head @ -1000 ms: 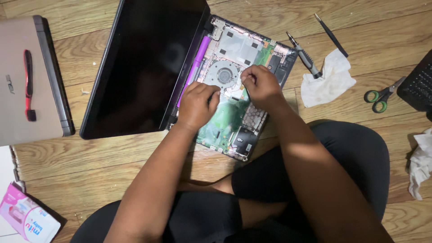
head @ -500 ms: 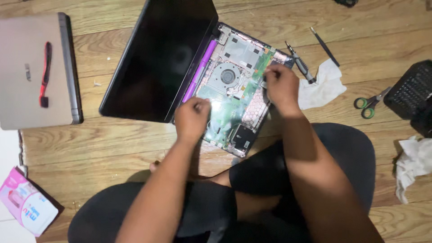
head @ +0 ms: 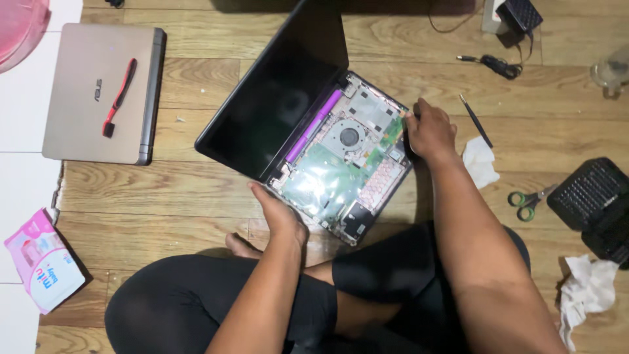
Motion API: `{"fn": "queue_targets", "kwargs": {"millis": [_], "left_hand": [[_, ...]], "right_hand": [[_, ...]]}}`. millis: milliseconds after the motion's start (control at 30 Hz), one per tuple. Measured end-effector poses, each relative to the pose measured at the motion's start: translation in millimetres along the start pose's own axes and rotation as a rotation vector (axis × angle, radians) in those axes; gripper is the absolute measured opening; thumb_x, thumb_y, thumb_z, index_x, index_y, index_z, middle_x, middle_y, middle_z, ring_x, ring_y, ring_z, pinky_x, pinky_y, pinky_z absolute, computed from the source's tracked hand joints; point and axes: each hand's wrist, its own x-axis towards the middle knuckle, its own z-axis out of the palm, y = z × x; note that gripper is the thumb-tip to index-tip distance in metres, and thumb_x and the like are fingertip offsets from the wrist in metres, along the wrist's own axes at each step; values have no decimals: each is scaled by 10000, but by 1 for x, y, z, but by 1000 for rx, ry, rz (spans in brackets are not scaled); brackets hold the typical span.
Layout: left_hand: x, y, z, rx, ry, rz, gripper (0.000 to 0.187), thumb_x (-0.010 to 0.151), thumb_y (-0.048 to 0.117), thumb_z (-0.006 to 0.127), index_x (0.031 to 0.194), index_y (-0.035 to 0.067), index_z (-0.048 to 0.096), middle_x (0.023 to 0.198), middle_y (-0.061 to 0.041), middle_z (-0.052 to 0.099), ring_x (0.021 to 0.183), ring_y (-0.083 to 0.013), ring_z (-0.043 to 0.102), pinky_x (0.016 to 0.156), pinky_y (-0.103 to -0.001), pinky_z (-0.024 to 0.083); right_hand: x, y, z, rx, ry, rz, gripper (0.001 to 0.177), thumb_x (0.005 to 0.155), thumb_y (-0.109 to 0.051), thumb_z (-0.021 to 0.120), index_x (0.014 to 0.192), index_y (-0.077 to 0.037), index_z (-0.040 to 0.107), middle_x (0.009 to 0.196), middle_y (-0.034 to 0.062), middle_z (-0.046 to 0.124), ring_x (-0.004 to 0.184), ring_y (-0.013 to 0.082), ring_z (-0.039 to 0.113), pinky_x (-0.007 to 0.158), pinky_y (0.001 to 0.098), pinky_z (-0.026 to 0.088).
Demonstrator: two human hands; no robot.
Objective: The person sits on the floor and uses a screwdriver to remove screws from the internal components of a disassembled laptop. They also use tweezers to manipulate small parts and connectors on the motherboard.
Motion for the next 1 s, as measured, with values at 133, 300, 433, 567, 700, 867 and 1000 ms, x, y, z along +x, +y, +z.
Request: {"fn": "queue_targets", "kwargs": {"millis": [133,300,433,567,700,867,1000], "left_hand": [[1,4,16,49,65,-125,943,948,725,279,1577,23,303,1634,-145,349,1474,-303,380,1202,-400,296],[22,11,19,211,131,42,915,946,721,264,1623,114,157,1675,-127,218,1516,-287,274,1209,-403,232],[46,28,29,286,180,160,876,961,711,283,1635,162,171,1696,-104,180,1528,-285,245,1211,-408,215],[77,39,28,274,183,237,838,946,692,324,1605,176,282,1639,-126,338,1461,-311,403,1183,-411,327],[110,51,25,288,132,245,819,952,687,326,1600,187,296,1613,-145,381,1440,-322,438,1171,-413,340],[128,65,24,415,52,288,804,954,699,378,1571,184,359,1591,-163,431,1435,-330,452,1164,-417,344],[121,74,26,752,170,262,734,954,654,428,1554,233,404,1470,-198,495,1345,-359,523,1086,-432,426]], "right_hand": [[-3,-13,-4,-23,-8,6,452,1024,-402,571,1391,-140,596,1206,173,684,1220,387,569,949,640,415],[-12,-24,-12,-104,-46,-11,373,1057,-413,544,1234,-129,707,1157,178,705,1200,388,591,952,621,432],[-23,-38,-8,-244,-117,-23,421,1052,-442,532,1165,-98,745,1124,210,707,1159,416,592,941,602,444],[-40,-45,-1,-293,-112,-56,470,1016,-465,563,1157,-54,740,1124,227,711,1151,418,610,961,551,482],[-42,-51,0,-295,-220,8,486,1018,-483,577,1201,-60,732,1120,260,699,1132,446,612,941,567,493],[-47,-59,3,-344,-256,-2,524,977,-501,639,1177,-24,725,1111,274,690,1127,471,595,916,544,510],[-60,-66,2,-335,-162,-68,524,935,-476,699,1176,-11,724,1118,270,683,1099,469,591,920,539,491]]}}
